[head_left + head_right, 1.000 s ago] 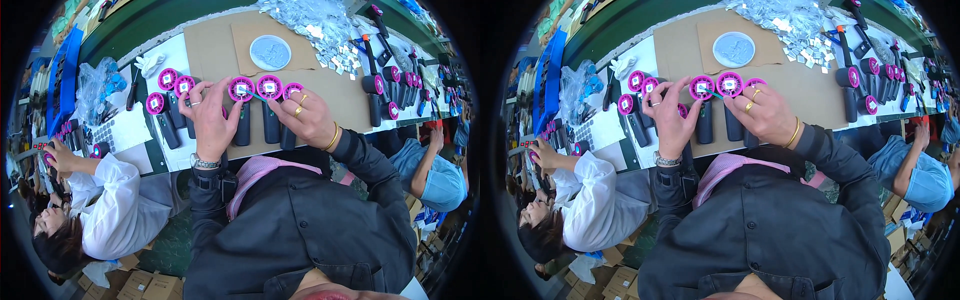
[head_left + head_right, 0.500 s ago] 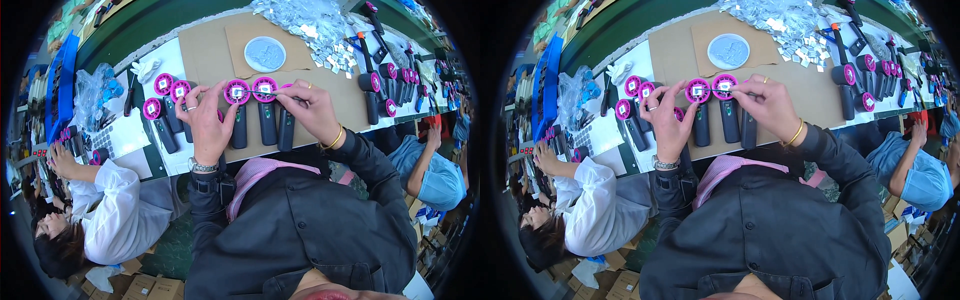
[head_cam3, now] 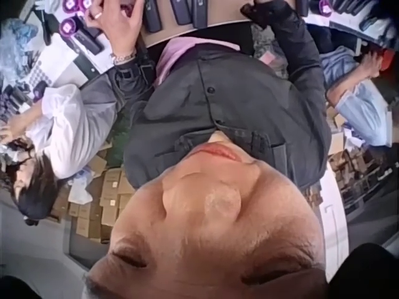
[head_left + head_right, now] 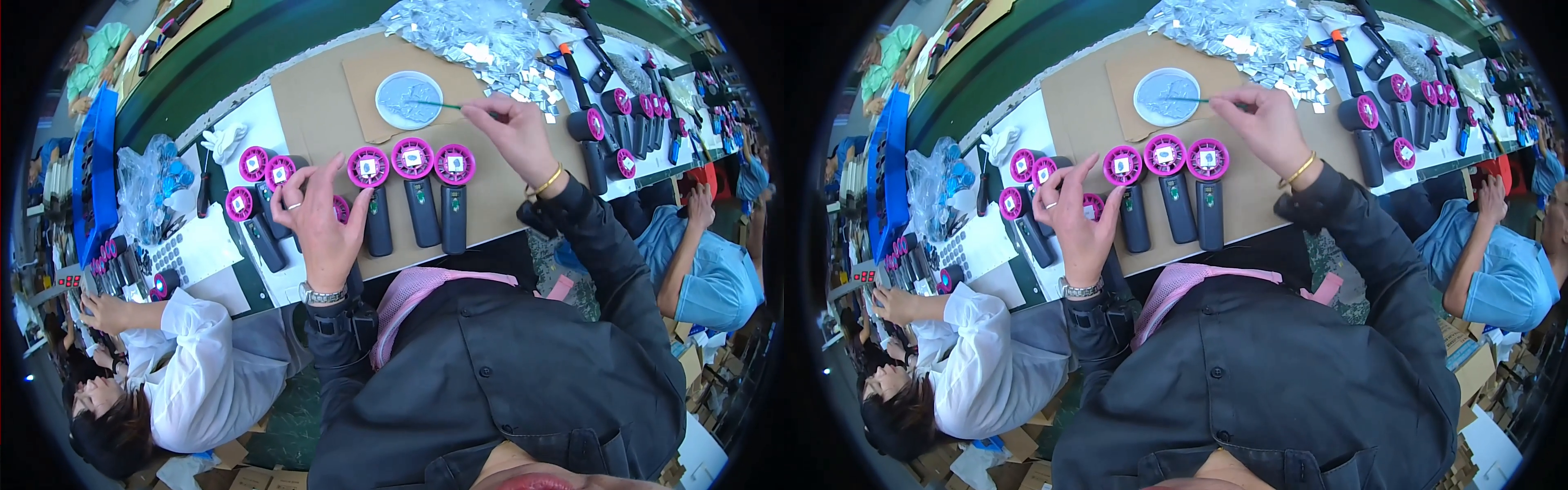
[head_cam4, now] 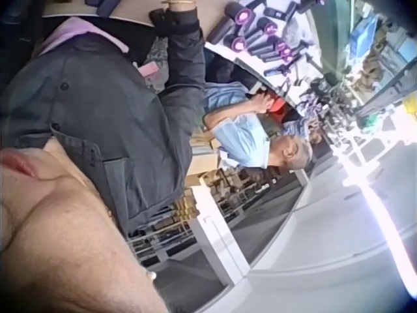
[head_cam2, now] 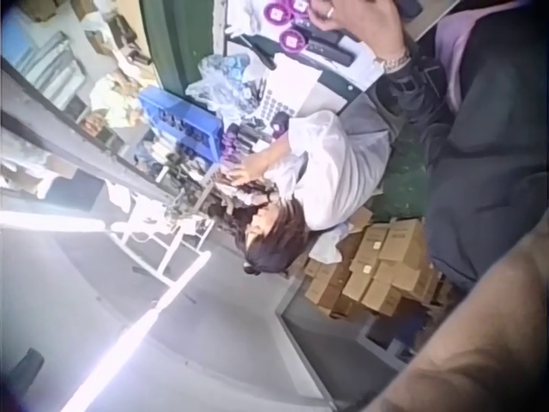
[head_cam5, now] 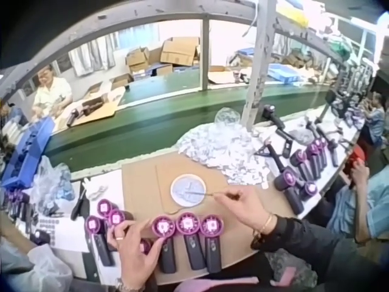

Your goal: The person applies a substance to the center of handheld fans using a thin stick, then places small square components onto the substance and presses them down with a padded tool.

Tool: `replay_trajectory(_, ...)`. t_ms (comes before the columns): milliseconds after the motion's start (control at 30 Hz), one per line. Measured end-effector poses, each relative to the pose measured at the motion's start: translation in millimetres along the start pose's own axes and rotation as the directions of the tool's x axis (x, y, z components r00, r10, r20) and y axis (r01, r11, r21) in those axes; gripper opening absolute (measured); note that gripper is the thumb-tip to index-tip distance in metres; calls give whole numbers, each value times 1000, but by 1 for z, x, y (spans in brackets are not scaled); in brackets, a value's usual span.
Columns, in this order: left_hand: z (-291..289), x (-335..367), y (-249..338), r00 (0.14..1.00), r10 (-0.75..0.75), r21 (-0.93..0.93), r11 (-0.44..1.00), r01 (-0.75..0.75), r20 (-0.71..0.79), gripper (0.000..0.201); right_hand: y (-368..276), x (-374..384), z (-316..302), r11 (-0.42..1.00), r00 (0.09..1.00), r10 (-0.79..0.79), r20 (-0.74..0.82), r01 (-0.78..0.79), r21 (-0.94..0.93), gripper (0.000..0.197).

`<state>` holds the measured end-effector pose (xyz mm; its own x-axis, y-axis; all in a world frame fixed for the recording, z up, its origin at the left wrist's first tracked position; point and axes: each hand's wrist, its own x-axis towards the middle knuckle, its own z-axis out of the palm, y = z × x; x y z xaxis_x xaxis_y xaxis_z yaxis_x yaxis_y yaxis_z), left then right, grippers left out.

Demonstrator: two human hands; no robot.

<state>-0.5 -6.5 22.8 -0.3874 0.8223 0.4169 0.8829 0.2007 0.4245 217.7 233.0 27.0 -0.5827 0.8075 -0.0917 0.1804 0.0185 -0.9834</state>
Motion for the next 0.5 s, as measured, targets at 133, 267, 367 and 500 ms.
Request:
replay_trajectory(133, -9, -11, -7, 999, -39, 24, 999, 40, -22, 63, 18, 26, -8, 774, 905, -424, -43, 337, -536, 19)
replay_trajectory(267, -20, -20, -12, 997, -71, 63, 995, 73, -29, 66, 22, 36, -2, 689, 872, -489, -13, 378, -619, 18)
replay_trajectory(367, -24, -25, -14, 997, -82, 87, 993, 83, -17, 67, 25, 38, -1, 652, 856, -517, 21, 409, -639, 17)
replay_trajectory(500, -27, -28, -15, 996, -91, 84, 992, 91, 0, 67, 25, 35, -2, 702, 884, -465, 41, 397, -592, 17)
